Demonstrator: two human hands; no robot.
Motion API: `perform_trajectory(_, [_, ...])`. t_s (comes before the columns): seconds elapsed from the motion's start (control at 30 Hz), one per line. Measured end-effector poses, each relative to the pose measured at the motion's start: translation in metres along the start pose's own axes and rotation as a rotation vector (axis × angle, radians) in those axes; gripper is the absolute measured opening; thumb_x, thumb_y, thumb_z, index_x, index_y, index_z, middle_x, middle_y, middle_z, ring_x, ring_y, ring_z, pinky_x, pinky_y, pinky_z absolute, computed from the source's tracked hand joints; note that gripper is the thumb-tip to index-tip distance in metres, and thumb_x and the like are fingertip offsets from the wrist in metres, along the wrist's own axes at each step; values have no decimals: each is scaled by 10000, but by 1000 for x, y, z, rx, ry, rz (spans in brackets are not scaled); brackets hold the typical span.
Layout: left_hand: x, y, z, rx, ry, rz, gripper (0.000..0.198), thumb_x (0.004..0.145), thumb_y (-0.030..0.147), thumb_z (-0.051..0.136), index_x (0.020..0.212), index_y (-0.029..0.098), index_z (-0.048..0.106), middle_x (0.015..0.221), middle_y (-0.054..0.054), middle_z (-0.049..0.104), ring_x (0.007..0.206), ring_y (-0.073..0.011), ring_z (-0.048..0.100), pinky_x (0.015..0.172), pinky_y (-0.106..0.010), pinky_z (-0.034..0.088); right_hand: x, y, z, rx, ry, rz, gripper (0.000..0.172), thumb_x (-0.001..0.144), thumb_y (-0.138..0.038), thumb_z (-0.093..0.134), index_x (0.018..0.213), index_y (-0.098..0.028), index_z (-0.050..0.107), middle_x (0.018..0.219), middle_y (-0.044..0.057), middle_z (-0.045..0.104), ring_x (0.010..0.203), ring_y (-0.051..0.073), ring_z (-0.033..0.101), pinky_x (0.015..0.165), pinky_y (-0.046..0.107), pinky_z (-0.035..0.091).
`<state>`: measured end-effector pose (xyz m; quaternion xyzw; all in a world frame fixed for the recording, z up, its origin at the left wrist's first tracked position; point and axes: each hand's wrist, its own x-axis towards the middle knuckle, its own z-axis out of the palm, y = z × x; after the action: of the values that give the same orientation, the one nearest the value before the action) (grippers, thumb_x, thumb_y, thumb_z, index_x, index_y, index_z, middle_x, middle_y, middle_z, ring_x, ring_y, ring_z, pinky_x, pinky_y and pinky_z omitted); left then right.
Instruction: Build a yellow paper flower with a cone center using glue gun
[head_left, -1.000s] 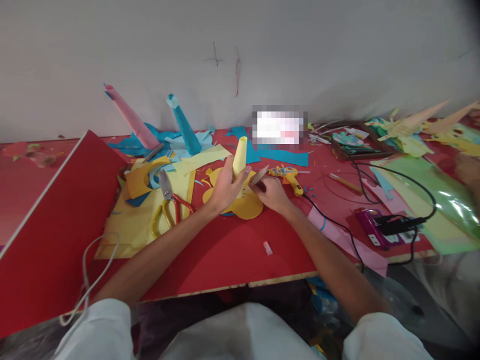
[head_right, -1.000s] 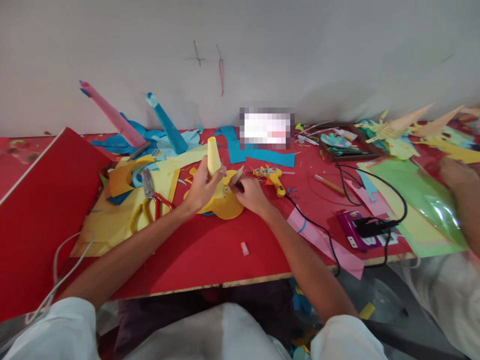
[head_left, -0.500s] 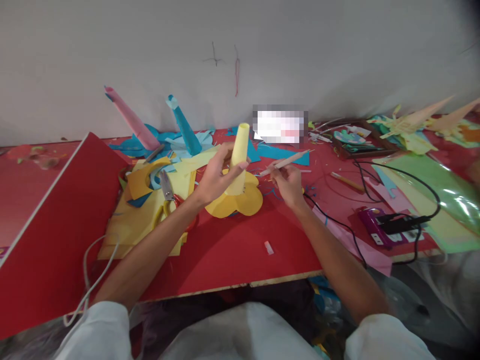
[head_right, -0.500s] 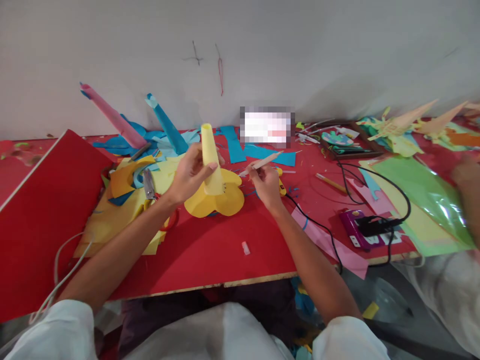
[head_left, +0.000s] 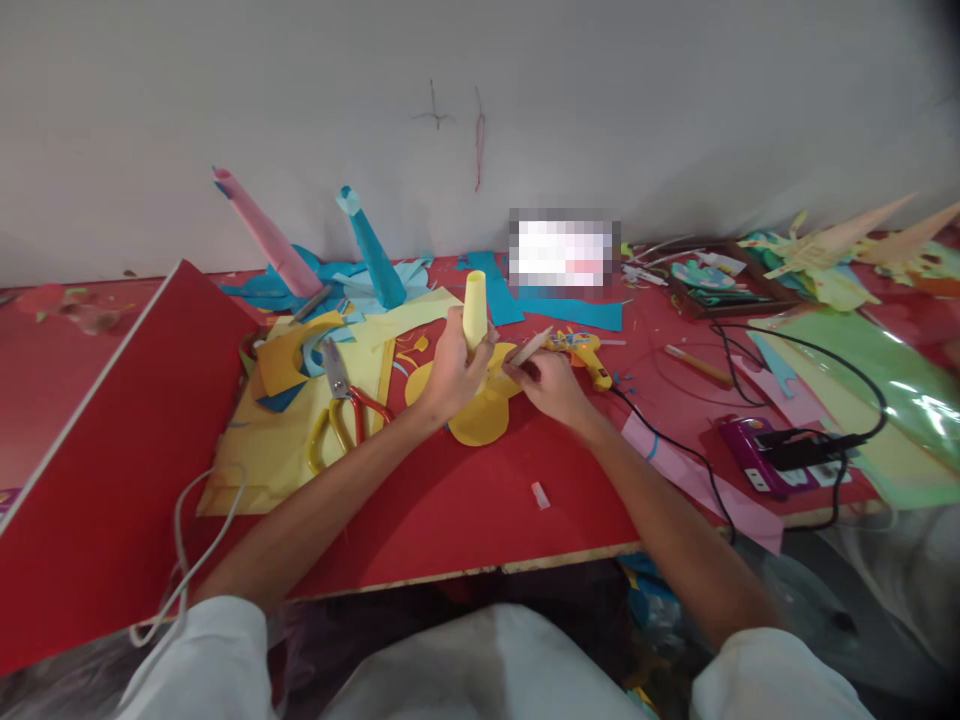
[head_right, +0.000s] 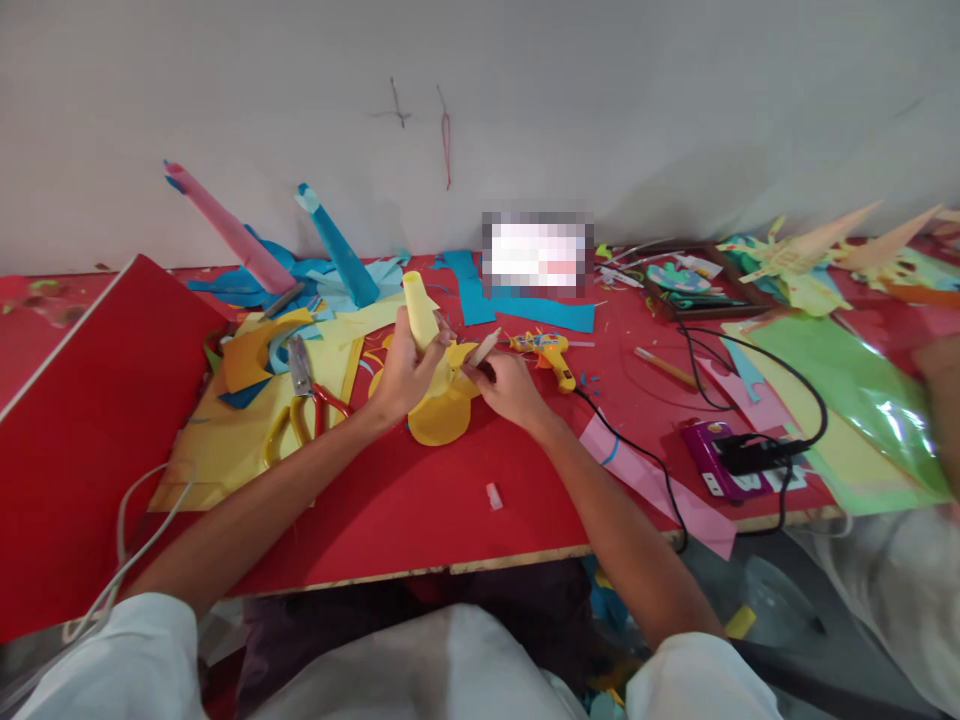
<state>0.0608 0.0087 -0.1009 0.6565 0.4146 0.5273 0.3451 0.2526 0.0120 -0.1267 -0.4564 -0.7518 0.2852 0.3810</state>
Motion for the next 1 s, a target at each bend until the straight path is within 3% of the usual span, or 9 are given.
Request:
perform_trajectory(0.27, [2,-5,-1,37,32,-17,251,1018,438,595,1126,270,444,942,-12,567,805,-162,598,719,-332,497,0,-6,12,-43,-98,-19,382,1007,-554,617,895,-210,742,827,68,762,722,228,688,688,320,495])
perform_trajectory(0.53, [1,0,-1,50,30,-19,244,1010,402,613,1113,266,439,955,-16,556,815,-163,587,745,-335,507,1,-4,17,-122,-155,-19,339,1021,-492,638,860,-205,719,818,78,755,735,223,689,675,300,468])
perform_trajectory(0.67, [9,7,-12,11,-90,51,279,991,404,634,1161,260,466,1067,-52,604,959,-193,627,885,-381,548,0,-6,16,-154,-159,-21,251,1013,-406,647,871,-208,705,828,84,755,734,237,696,668,308,456])
perform_trajectory(0.8, [23,15,-35,-89,-375,94,399,960,460,688,1264,260,524,1281,-103,637,1206,-240,639,1052,-413,547,-1,-2,14,-145,-117,-20,182,988,-342,637,881,-210,700,817,72,755,704,226,682,668,318,463])
perform_trajectory(0.9, [32,21,-52,-83,-511,50,495,940,425,733,1358,257,529,1320,-120,658,1261,-257,649,1056,-407,557,0,4,6,-78,16,-3,302,986,-466,634,854,-202,696,790,75,744,707,226,677,664,331,483])
perform_trajectory(1.0, [37,28,-61,-44,-499,28,600,934,387,750,1448,255,470,1220,-103,705,1177,-252,695,1009,-419,577,1,7,-7,67,179,51,432,964,-622,634,914,-199,705,771,65,724,680,209,656,627,326,493])
